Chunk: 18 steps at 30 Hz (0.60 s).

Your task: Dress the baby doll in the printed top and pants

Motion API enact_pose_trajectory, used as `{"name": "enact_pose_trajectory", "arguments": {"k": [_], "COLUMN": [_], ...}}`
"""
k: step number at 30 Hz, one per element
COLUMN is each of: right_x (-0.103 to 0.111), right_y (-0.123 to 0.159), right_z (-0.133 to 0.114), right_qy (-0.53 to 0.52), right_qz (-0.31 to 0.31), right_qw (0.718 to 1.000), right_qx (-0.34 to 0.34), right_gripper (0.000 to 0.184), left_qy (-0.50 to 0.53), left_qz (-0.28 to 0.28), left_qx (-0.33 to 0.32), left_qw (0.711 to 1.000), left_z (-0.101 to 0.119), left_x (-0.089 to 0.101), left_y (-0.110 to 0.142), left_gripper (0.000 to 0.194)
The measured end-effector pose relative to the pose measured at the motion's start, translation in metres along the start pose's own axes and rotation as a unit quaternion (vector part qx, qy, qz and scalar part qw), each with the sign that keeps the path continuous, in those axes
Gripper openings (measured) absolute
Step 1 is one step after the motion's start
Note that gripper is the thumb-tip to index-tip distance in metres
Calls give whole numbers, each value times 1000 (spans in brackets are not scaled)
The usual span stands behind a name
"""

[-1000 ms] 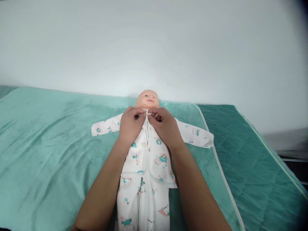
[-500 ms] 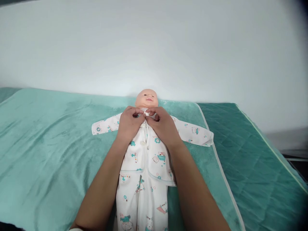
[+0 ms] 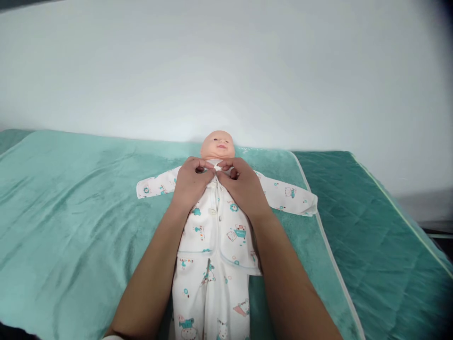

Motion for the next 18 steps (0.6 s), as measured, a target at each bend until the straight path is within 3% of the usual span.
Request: {"name": "enact_pose_trajectory", "arguments": {"k": [9, 15, 18], "right_x": [2, 2, 2], "right_y": [0, 0, -1], "right_z": [-2, -2, -2], "right_qy": [-5, -1, -3], "right_qz": [-5, -3, -2], "right_qw": [1000, 1000, 1000], "right_qx": [0, -9, -9], "right_gripper": [16, 18, 18], "left_qy": [-29, -28, -42], "left_qz": [-6, -25, -34], "left_qx": [-6, -76, -91], "left_qw": [1000, 996, 994], "left_z": [3, 3, 3], "left_x": [-1, -1, -2], "left_y": [1, 2, 2], "left_gripper": [8, 33, 25]}}
Point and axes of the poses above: each hand's wrist, its own y-axis away from the middle knuckle, its own x-axis out of the back of the hand, z = x × y, the point moved 2 cm from there along -y, towards the middle knuckle, and after that the axes turned 9 degrees about -x, right-handed, at the moved point
